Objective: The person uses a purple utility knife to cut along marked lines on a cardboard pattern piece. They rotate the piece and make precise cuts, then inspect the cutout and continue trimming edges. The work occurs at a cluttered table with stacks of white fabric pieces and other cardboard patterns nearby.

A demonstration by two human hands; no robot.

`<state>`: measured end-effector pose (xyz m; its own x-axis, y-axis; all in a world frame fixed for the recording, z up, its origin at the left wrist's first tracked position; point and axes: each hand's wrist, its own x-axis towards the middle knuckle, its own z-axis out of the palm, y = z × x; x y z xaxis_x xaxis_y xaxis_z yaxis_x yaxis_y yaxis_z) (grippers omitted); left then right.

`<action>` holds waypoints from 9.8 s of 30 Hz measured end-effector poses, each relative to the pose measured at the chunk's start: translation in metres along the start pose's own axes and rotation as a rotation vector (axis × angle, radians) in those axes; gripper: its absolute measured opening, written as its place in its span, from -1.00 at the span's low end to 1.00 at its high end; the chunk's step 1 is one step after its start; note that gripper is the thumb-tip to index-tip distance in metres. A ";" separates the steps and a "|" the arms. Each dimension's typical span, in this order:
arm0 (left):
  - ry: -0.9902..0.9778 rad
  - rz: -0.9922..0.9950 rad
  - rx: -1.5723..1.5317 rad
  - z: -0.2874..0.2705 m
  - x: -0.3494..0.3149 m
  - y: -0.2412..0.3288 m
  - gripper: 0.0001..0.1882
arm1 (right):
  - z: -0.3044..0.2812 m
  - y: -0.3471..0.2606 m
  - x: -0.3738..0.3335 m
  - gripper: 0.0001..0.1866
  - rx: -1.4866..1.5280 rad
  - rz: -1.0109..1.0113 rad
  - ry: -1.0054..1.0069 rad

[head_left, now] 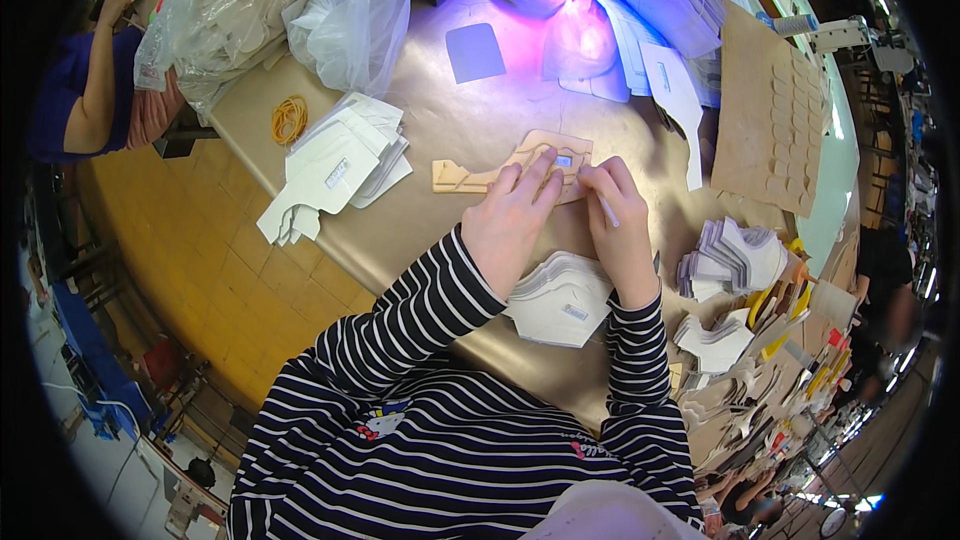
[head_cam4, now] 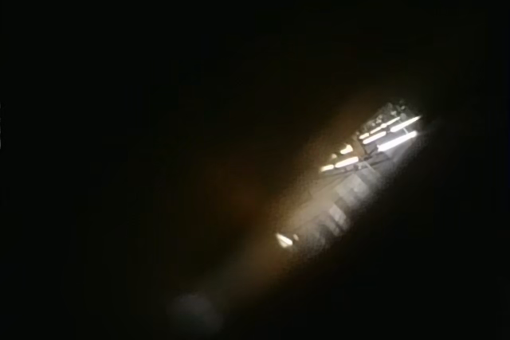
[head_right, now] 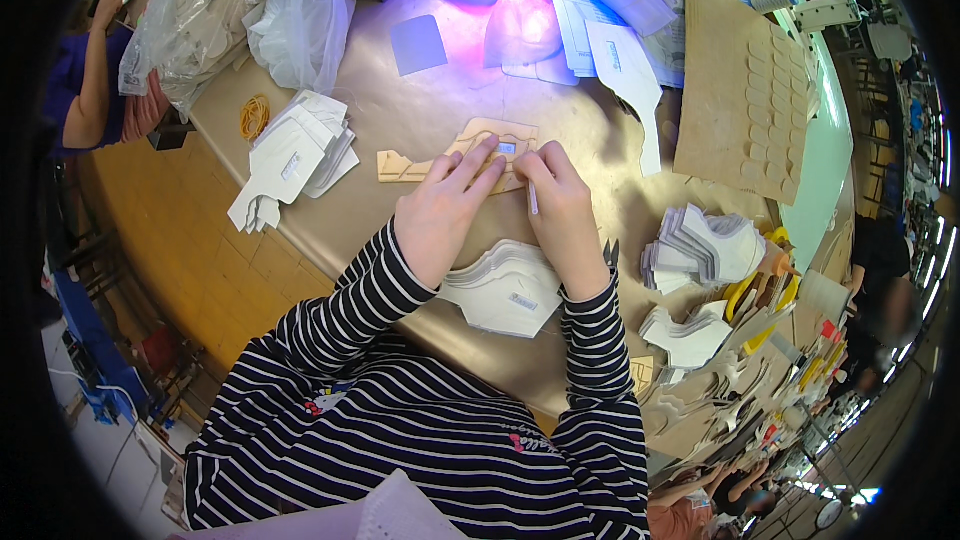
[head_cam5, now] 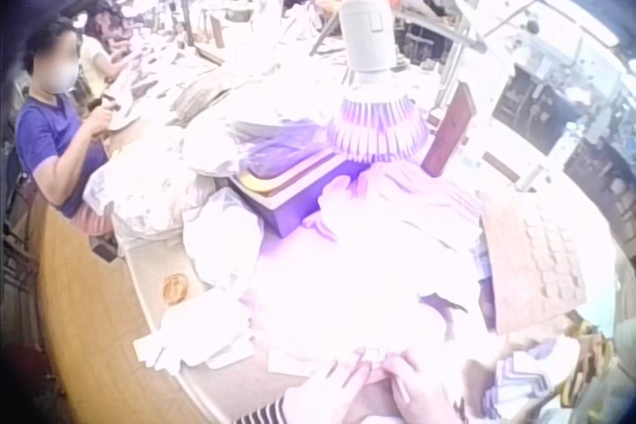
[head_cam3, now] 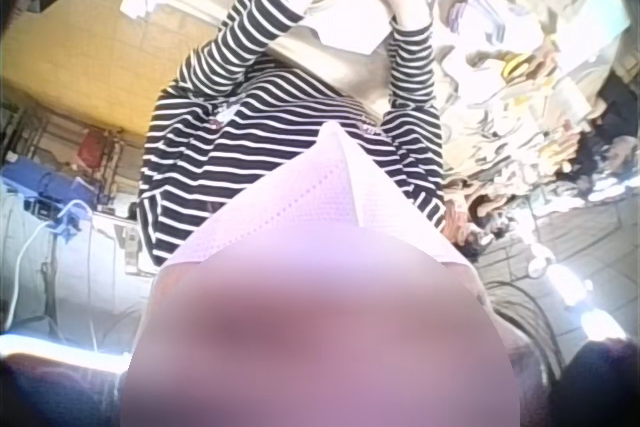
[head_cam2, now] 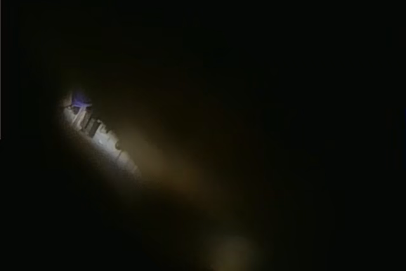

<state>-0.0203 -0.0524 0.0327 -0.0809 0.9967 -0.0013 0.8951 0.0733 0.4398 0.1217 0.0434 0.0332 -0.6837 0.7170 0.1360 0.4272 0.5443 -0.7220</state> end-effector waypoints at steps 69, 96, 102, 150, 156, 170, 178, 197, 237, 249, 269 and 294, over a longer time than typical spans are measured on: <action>0.200 -0.176 -0.362 0.076 -0.008 0.019 -0.46 | 0.040 -0.058 0.076 -0.83 0.180 -0.163 -0.598; -0.159 -0.071 0.032 0.052 -0.011 0.018 -0.49 | 0.038 -0.051 0.075 -0.83 0.229 0.032 -0.508; 0.022 -0.025 0.129 0.049 -0.017 0.018 -0.53 | 0.024 -0.048 0.070 -0.86 0.317 0.130 -0.563; -0.394 0.342 -0.177 -0.021 0.038 -0.059 -0.36 | 0.022 0.016 0.019 -0.89 1.413 0.574 0.271; -0.516 0.432 -0.075 -0.030 0.065 -0.084 -0.30 | 0.027 0.017 0.018 -0.90 1.346 0.541 0.275; -0.626 0.274 -0.033 -0.049 0.065 -0.080 -0.06 | 0.033 -0.012 0.007 -0.92 0.865 0.368 -0.059; -0.531 0.316 -0.033 -0.043 0.060 -0.082 -0.23 | 0.048 -0.026 0.018 -0.88 0.522 0.044 -0.158; -0.520 0.273 -0.045 -0.041 0.057 -0.080 -0.25 | 0.027 -0.023 0.007 -0.86 0.464 0.198 -0.135; -0.503 0.266 -0.100 -0.031 0.061 -0.088 -0.19 | 0.028 -0.026 0.014 -0.87 0.342 0.198 -0.101; -0.549 0.248 -0.074 -0.035 0.063 -0.085 -0.02 | 0.028 -0.024 0.023 -0.86 0.304 0.133 -0.115; -0.564 0.259 -0.085 -0.035 0.065 -0.087 0.07 | 0.018 -0.029 0.002 -0.94 0.342 0.192 -0.180; -0.597 0.257 -0.127 -0.037 0.065 -0.086 0.06 | 0.021 -0.035 -0.008 -0.90 0.113 0.021 -0.269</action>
<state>-0.1184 0.0047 0.0279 0.4179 0.8327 -0.3633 0.7919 -0.1379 0.5949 0.0999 0.0095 0.0435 -0.8142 0.5781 -0.0534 0.3843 0.4677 -0.7960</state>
